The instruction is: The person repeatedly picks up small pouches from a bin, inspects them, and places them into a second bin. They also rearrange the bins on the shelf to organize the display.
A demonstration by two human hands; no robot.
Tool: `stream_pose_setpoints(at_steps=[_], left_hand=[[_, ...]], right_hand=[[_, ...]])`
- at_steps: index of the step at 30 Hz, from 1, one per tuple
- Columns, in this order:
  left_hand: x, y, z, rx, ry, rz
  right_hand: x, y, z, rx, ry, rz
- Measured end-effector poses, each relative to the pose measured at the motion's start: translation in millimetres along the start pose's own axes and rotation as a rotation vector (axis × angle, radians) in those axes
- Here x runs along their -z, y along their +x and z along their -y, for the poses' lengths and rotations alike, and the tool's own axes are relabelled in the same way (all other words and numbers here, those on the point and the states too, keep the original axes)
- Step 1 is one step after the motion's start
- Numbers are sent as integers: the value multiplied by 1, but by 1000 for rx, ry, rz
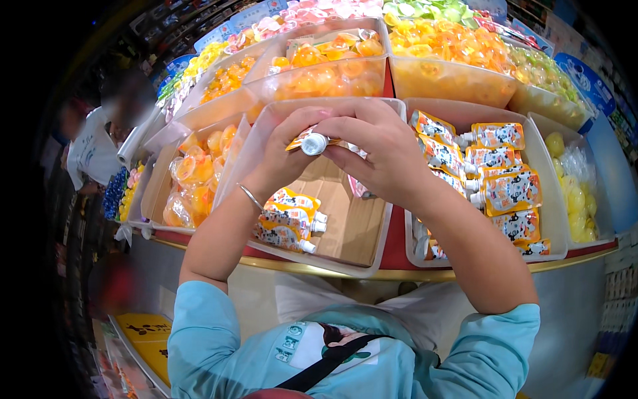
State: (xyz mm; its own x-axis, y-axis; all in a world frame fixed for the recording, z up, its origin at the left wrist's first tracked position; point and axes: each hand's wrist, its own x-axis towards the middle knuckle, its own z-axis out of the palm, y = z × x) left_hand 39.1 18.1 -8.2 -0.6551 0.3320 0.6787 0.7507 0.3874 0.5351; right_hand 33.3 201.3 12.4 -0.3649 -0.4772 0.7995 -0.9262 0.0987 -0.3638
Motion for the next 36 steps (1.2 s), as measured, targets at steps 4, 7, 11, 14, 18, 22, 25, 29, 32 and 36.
stream_pose_setpoints(at_steps=[4,7,11,14,18,22,25,29,32,36], left_hand=[[0,1,-2,-32,-9,-16],[2,4,-2,-75,-2,-29],[4,4,-2,-85,42,-34],[5,4,-3,-78,61,-36],[5,4,-4,-83,87,-31],[6,5,-4,-109,101,-35],[6,3,0,-34,63,33],[11,-1,-16,554,-513,302],[15,1,-13,625,-265,442],[14,4,-12,676,-159,390]], right_hand=[[-1,-1,2,-21,2,0],[-2,-1,3,-33,4,2],[-1,0,5,-33,3,5],[0,0,5,-35,-2,14],[0,0,5,-35,-6,24],[0,0,7,-35,-5,30],[2,-1,6,-71,8,19],[-3,-3,-2,-286,3,-161],[-4,0,-13,-316,-41,-197],[7,1,-24,-600,237,81]])
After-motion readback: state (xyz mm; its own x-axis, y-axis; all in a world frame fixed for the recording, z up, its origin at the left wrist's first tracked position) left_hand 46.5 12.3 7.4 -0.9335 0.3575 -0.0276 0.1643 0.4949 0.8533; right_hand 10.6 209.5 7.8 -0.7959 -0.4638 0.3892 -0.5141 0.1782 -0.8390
